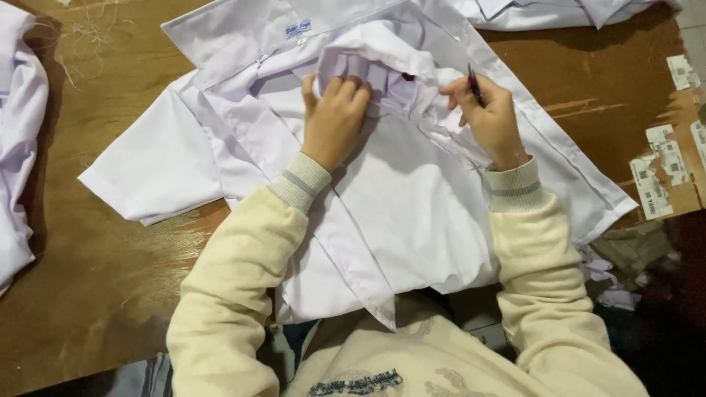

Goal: Trimming loose threads from a white shirt using thread snips at a garment factory workstation.

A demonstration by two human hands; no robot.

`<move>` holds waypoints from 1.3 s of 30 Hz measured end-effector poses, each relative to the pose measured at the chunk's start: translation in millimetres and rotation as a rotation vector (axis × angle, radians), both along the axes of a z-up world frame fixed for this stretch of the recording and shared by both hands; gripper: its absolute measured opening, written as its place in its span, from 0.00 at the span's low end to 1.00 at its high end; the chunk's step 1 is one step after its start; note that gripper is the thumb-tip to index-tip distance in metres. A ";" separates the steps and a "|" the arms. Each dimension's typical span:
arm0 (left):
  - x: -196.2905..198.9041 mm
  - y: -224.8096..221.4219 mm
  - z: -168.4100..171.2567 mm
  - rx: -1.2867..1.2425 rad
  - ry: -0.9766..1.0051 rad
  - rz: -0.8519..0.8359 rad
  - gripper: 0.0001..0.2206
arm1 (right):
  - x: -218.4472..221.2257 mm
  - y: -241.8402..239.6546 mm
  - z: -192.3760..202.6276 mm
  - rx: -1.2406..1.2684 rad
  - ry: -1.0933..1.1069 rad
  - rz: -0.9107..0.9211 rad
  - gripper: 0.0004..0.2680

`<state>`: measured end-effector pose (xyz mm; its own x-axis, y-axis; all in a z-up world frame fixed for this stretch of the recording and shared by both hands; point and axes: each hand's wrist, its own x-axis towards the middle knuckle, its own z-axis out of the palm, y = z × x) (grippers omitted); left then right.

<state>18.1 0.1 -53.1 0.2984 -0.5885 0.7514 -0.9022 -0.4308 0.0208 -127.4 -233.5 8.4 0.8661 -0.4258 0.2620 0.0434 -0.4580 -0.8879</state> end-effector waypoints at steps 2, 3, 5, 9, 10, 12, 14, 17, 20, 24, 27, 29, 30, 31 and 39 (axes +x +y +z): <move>3.2 7.4 11.3 0.136 0.110 0.172 0.03 | -9.2 -23.7 8.0 -0.032 0.091 -0.101 0.11; 0.7 8.6 14.9 0.138 0.105 0.164 0.03 | -14.8 -36.2 9.1 -0.030 0.087 -0.109 0.11; -2.3 10.4 22.6 0.177 0.244 0.094 0.09 | -24.3 -61.9 12.1 -0.223 -0.032 -0.344 0.12; -28.4 -8.7 56.2 0.070 0.399 -0.010 0.11 | -40.5 -99.7 -5.6 -0.454 0.082 -0.431 0.06; -32.6 -15.6 55.4 0.088 0.417 -0.008 0.16 | -42.1 -95.9 -2.1 -0.470 0.184 -0.388 0.05; -37.3 -28.4 53.5 0.109 0.437 -0.005 0.24 | -43.0 -89.8 1.2 -0.484 0.286 -0.344 0.10; -37.7 -40.9 52.3 0.188 0.428 0.060 0.29 | -41.2 -86.0 2.1 -0.490 0.374 -0.270 0.19; -25.4 -56.1 31.6 0.183 0.385 0.096 0.09 | -38.6 -100.8 -16.3 -0.469 0.446 -0.337 0.13; -14.6 -56.5 28.6 0.082 0.431 0.088 0.11 | -32.5 -118.9 -27.4 -0.584 0.259 -0.425 0.09; 3.1 -60.7 28.9 -0.048 0.528 0.024 0.15 | -19.2 -126.4 -5.5 -0.697 0.055 -0.437 0.06; 21.5 -62.2 32.6 -0.062 0.617 0.032 0.15 | -5.7 -126.6 12.9 -0.778 -0.038 -0.412 0.10; 36.8 -61.7 26.1 -0.087 0.718 0.055 0.15 | 6.0 -116.6 27.8 -0.795 -0.141 -0.381 0.07; 33.6 -60.9 26.9 -0.090 0.717 0.061 0.15 | 11.2 -125.0 13.4 -0.795 -0.145 -0.375 0.07; 30.5 -60.2 27.7 0.000 0.812 0.071 0.17 | 16.7 -133.5 -1.0 -0.800 -0.007 -0.420 0.06; 20.4 -35.8 25.9 0.012 0.914 -0.066 0.15 | 1.6 -112.7 -22.6 -0.618 0.014 -0.280 0.03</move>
